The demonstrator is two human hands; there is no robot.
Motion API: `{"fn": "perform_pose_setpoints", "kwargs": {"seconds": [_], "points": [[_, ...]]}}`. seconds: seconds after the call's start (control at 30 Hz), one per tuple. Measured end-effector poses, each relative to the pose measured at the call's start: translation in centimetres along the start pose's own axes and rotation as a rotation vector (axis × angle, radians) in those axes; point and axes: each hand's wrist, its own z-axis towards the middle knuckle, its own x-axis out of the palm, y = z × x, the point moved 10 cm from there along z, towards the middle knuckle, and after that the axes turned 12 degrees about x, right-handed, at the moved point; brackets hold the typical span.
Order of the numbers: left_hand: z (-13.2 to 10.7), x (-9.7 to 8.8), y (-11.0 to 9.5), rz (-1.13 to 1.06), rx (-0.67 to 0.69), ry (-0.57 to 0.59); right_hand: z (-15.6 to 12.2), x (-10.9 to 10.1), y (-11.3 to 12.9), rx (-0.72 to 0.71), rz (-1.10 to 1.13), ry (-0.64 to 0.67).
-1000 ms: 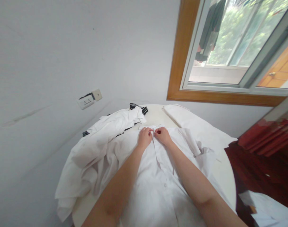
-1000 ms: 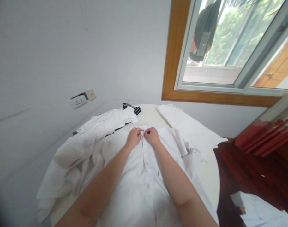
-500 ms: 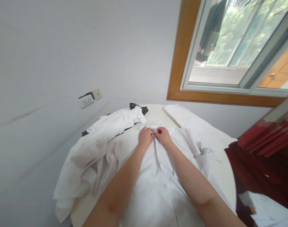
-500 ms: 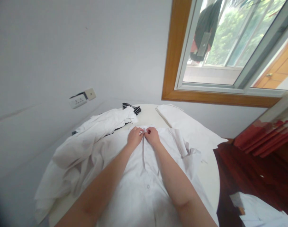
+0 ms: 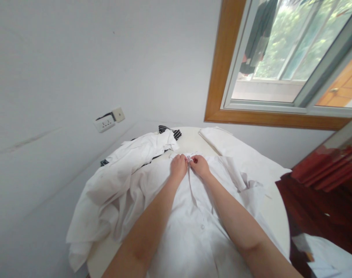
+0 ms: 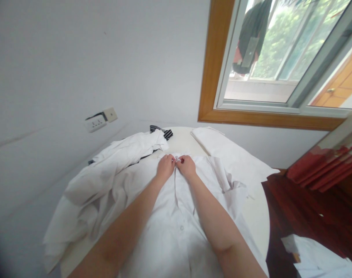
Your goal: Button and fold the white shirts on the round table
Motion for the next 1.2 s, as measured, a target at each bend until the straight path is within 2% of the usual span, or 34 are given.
{"fn": "perform_pose_setpoints", "kwargs": {"seconds": [0.17,0.33,0.53,0.7,0.87,1.0,1.1,1.2], "points": [[0.1,-0.1,-0.3,-0.006,0.032,0.013,0.2,0.1,0.0,0.004,0.103,0.035],[0.3,-0.2,-0.5,-0.027,0.057,0.035,0.0,-1.1,0.5,-0.025,0.169,-0.079],[0.4,0.2,-0.1,-0.041,0.034,0.013,0.0,0.8,0.2,-0.004,0.162,0.059],[0.4,0.3,0.4,-0.102,0.036,-0.002,0.3,1.2,-0.4,0.009,0.152,0.075],[0.4,-0.3,0.2,-0.154,0.069,-0.013,0.7,1.6,-1.0,0.036,0.177,0.091],[0.4,-0.5,0.2,-0.193,0.082,-0.012,1.0,2.4,-1.9,0.098,0.229,0.178],[0.4,-0.3,0.7,-0.278,0.072,-0.033,1.1,2.9,-2.3,0.135,0.293,0.24],[0.3,0.2,1.5,-0.423,0.044,-0.067,1.1,3.1,-2.4,0.143,0.317,0.247]]}}
